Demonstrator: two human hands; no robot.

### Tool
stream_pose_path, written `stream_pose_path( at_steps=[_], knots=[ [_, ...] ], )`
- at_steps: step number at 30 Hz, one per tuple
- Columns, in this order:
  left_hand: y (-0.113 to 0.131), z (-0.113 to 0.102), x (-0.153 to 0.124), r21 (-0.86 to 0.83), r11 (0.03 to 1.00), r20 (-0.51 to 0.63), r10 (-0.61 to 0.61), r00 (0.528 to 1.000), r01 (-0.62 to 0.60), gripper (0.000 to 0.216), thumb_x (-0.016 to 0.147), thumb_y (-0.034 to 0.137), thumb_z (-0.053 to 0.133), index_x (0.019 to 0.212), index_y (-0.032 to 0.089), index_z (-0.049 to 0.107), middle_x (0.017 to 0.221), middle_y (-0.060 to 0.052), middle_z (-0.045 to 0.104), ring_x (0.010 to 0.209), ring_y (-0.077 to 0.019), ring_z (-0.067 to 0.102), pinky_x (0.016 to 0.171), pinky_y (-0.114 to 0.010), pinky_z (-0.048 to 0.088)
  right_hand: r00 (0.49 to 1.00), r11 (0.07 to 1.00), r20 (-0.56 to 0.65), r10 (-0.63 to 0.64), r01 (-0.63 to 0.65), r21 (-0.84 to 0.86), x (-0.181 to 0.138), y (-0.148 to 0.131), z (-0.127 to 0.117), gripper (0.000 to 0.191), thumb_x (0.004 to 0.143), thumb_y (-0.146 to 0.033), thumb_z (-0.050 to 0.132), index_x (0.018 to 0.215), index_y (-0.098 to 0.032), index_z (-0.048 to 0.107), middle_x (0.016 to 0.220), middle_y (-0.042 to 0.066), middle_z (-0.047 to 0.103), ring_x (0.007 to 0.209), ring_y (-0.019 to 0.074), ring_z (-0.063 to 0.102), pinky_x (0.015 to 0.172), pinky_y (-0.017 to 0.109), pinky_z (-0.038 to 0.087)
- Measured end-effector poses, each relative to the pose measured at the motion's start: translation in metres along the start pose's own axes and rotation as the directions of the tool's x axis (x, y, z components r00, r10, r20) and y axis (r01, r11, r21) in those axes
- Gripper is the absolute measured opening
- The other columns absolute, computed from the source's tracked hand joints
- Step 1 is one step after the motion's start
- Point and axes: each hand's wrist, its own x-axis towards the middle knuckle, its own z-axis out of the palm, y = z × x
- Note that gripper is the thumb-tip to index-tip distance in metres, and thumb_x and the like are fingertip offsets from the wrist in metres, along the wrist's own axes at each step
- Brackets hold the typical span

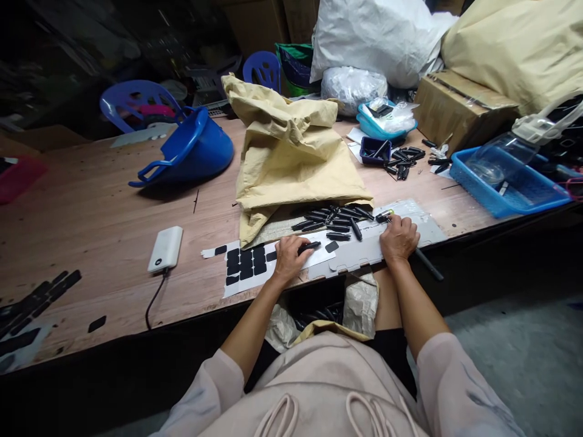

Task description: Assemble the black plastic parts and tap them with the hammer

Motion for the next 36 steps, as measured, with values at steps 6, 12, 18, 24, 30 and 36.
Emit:
stream_pose_path(
  at_steps=[6,12,18,24,30,36],
  knots=[
    [-0.007,0.005,0.001,-0.110,0.993,0.046,-0.028,0.999,0.033,0.017,0.087,0.030,0.080,0.104,0.029,0.078,0.105,-0.002,0.075,0.109,-0.0266,0.057,0.102,-0.044,0.040,1.000,0.997,-0.007,-0.002,0.002,0.072,0.003,0.005,-0.004,0.036,0.097,-0.026,0.051,0.126,-0.022,0.072,0.108,0.012,0.062,0.099,0.0273,0.050,0.080,0.037,0.032],
    [-0.008,0.004,0.003,-0.152,0.988,0.050,-0.031,0.998,0.038,0.017,0.086,0.030,0.082,0.103,0.029,0.080,0.103,-0.001,0.074,0.109,-0.0255,0.057,0.103,-0.044,0.040,0.982,0.893,-0.065,-0.180,0.190,0.407,-0.028,-0.026,-0.025,0.041,0.102,-0.029,0.043,0.132,-0.020,0.069,0.108,0.013,0.067,0.102,0.0265,0.058,0.093,0.038,0.046],
    [-0.007,0.005,0.002,-0.163,0.986,0.058,-0.034,0.998,0.043,0.017,0.087,0.030,0.082,0.104,0.031,0.081,0.102,-0.001,0.073,0.107,-0.0244,0.056,0.102,-0.043,0.040,0.877,0.626,0.018,-0.481,0.329,0.707,-0.083,-0.085,-0.040,0.033,0.105,-0.033,0.048,0.123,-0.024,0.074,0.104,0.008,0.073,0.098,0.0216,0.068,0.091,0.033,0.053],
    [-0.007,0.005,0.003,-0.144,0.989,0.055,-0.031,0.998,0.039,0.015,0.088,0.034,0.083,0.101,0.028,0.081,0.097,-0.001,0.072,0.103,-0.0243,0.054,0.099,-0.042,0.040,0.792,0.686,0.074,-0.606,0.473,0.554,-0.103,-0.098,-0.039,0.035,0.108,-0.030,0.043,0.126,-0.032,0.073,0.097,0.005,0.071,0.096,0.0220,0.067,0.087,0.032,0.054],
    [-0.008,0.008,0.003,-0.167,0.985,0.047,-0.026,0.999,0.033,0.015,0.087,0.032,0.083,0.102,0.030,0.081,0.097,-0.001,0.073,0.104,-0.0245,0.055,0.099,-0.042,0.040,0.823,0.720,0.049,-0.566,0.465,0.515,-0.098,-0.093,-0.038,0.037,0.109,-0.034,0.041,0.126,-0.031,0.074,0.099,0.006,0.072,0.096,0.0224,0.068,0.087,0.032,0.053],
    [-0.007,0.009,0.004,-0.178,0.983,0.019,-0.040,0.999,0.042,0.015,0.085,0.029,0.084,0.100,0.031,0.082,0.097,-0.001,0.074,0.104,-0.0244,0.057,0.099,-0.042,0.042,0.861,0.733,0.073,-0.503,0.380,0.565,-0.099,-0.087,-0.033,0.034,0.105,-0.032,0.046,0.122,-0.029,0.076,0.096,0.006,0.071,0.092,0.0227,0.068,0.082,0.032,0.053]
  ],
)
